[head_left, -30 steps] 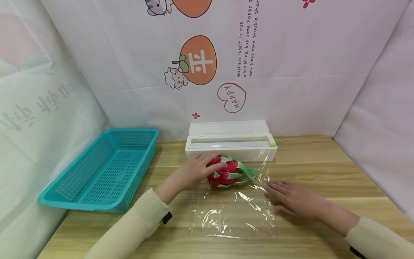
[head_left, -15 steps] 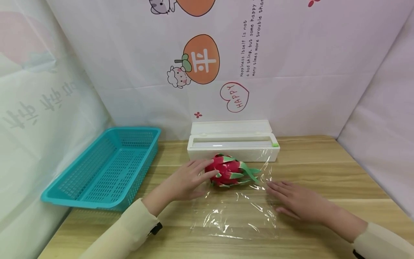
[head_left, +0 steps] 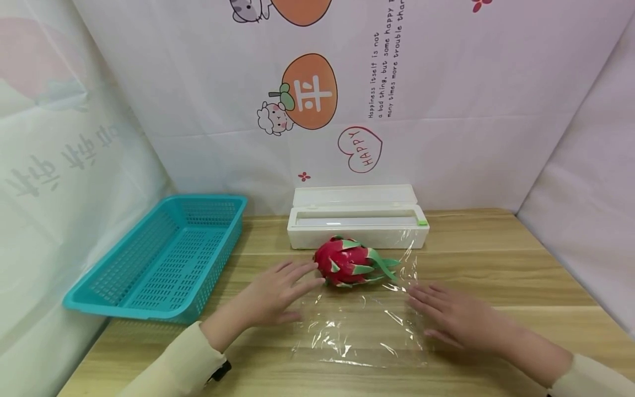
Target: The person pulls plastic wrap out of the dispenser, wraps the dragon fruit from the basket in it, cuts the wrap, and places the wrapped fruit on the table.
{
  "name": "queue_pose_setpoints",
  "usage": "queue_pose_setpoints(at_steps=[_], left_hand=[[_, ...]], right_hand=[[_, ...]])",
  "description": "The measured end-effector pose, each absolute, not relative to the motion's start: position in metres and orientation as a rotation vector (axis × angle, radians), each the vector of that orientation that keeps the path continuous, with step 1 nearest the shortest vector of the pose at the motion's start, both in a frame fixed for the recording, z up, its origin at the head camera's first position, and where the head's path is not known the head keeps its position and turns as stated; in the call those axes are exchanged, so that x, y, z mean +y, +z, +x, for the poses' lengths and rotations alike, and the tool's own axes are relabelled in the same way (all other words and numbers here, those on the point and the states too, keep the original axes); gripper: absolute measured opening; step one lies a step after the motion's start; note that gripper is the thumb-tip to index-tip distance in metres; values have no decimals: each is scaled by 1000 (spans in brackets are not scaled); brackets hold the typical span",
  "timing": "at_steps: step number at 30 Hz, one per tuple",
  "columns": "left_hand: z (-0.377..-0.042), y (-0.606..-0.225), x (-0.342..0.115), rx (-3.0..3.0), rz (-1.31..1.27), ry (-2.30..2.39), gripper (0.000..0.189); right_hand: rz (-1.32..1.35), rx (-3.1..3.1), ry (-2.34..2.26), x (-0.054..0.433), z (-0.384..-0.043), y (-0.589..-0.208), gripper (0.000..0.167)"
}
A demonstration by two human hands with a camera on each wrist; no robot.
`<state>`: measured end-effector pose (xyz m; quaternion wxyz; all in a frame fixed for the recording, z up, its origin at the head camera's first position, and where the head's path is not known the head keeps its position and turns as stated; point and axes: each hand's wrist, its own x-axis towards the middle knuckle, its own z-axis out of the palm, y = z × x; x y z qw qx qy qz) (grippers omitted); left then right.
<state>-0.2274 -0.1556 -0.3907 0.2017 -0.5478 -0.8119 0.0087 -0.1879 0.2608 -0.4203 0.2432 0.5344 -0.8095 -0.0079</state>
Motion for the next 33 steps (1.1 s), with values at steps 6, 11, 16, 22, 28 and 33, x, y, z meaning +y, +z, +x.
queue_pose_setpoints(at_steps=[6,11,16,22,28,33], left_hand=[[-218,-395,-164,-2238,-1544,91,84],[-211,-400,-170,-2258,-1567,122,82],[-201,-404,-173,-2329,-1603,118,79],[-193,-409,-175,-2421,-1628,170,72],[-191,-416,-173,-2408,-1708,176,69],[-189,-418,-174,-2396,-1750,201,62]], right_hand=[[1491,-2164,19,256,-183,-422,54],[1522,-2156,13,252,-179,-422,54],[1560,-2178,-40,249,-170,-421,53],[1632,-2132,-6,247,-167,-424,54],[1672,-2109,15,249,-162,-427,58],[1698,-2109,26,250,-161,-429,58]])
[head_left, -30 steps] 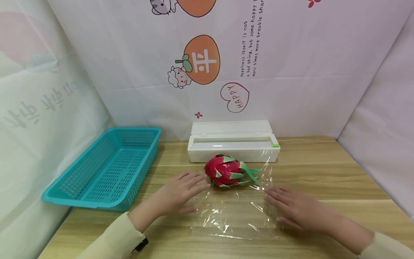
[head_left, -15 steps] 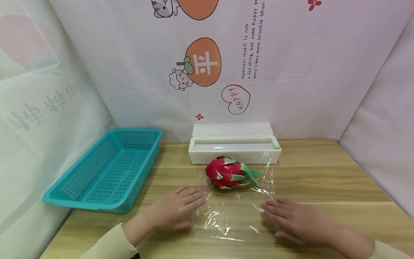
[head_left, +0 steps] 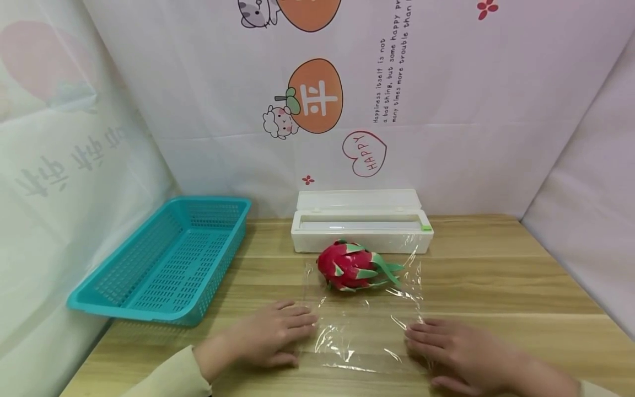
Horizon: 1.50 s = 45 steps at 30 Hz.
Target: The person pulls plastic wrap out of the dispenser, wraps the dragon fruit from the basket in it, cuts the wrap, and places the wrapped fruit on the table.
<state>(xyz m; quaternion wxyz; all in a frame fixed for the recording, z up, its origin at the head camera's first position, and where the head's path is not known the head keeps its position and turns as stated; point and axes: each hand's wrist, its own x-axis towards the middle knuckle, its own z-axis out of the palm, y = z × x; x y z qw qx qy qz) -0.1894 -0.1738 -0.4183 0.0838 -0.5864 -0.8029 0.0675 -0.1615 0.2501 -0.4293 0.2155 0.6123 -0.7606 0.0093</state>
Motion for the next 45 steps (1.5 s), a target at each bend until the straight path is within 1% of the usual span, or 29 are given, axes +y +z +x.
queue_pose_setpoints(at_steps=[13,27,37,45], left_hand=[[-186,-421,-172,-2387,-1809,268,52],[-183,-423,-170,-2347,-1811,309,43],[-182,-422,-168,-2325,-1786,343,34],[-181,-419,-168,-2333,-1775,343,35]], right_hand=[[1730,-2150,-7,252,-161,-436,46],[1683,-2237,-42,253,-156,-441,42],[1685,-2194,-74,249,-156,-440,35],[1674,-2135,-71,246,-157,-439,38]])
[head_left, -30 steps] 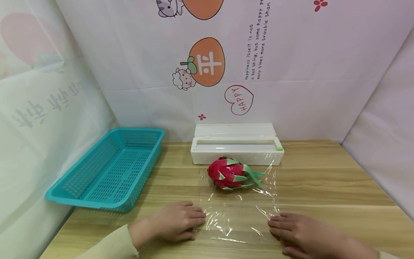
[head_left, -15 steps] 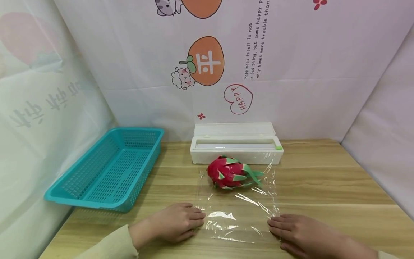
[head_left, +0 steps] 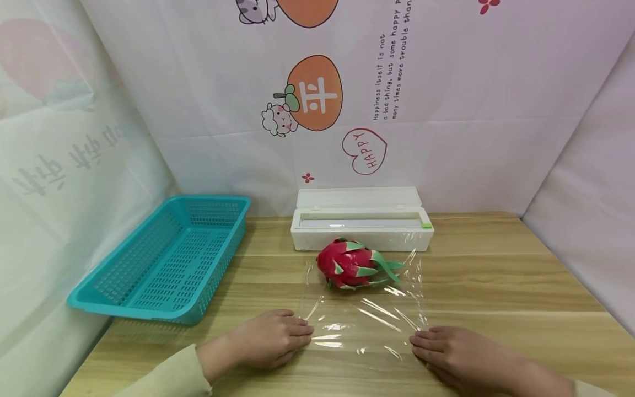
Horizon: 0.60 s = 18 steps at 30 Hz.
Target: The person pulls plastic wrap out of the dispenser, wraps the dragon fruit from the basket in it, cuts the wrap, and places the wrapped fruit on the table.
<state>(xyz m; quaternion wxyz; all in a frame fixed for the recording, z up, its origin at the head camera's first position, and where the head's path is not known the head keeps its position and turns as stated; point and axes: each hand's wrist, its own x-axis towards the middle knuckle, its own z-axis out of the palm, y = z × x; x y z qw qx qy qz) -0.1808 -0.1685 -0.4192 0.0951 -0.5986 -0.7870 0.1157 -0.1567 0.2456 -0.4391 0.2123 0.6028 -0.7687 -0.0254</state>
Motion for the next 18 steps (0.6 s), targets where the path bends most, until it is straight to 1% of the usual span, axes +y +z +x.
queue_pose_setpoints(at_steps=[5,13,18], left_hand=[[-183,-417,-170,-2331,-1765,323,38],[-184,-409,-171,-2262,-1739,236,34],[-185,-404,-172,-2229,-1698,198,32]], right_hand=[[1690,-2074,-27,246,-161,-439,41],[1691,-2001,114,244,-168,-436,34],[1660,-1939,154,244,-171,-433,35]])
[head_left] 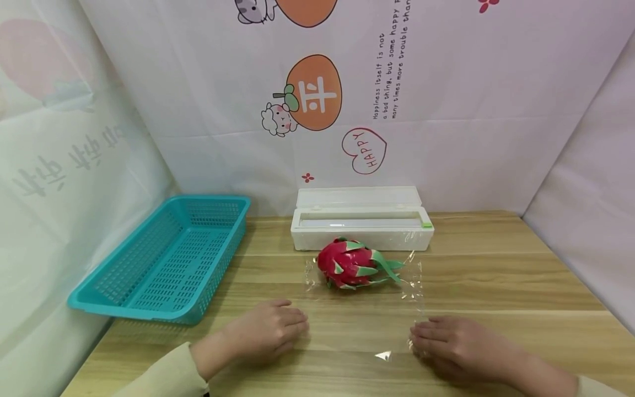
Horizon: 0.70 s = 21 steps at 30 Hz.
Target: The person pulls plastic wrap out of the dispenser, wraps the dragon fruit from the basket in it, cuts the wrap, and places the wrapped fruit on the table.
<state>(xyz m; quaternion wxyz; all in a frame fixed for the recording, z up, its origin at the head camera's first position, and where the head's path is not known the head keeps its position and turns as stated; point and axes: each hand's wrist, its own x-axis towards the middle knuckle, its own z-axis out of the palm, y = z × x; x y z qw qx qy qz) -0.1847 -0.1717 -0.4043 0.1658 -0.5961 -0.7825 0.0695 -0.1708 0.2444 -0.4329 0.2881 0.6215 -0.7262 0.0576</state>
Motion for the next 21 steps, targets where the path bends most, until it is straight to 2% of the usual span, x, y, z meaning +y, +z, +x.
queue_pose_setpoints(at_steps=[21], left_hand=[[-208,-383,-177,-2093,-1544,71,29]], right_hand=[[1459,-1874,327,245,-190,-416,37]])
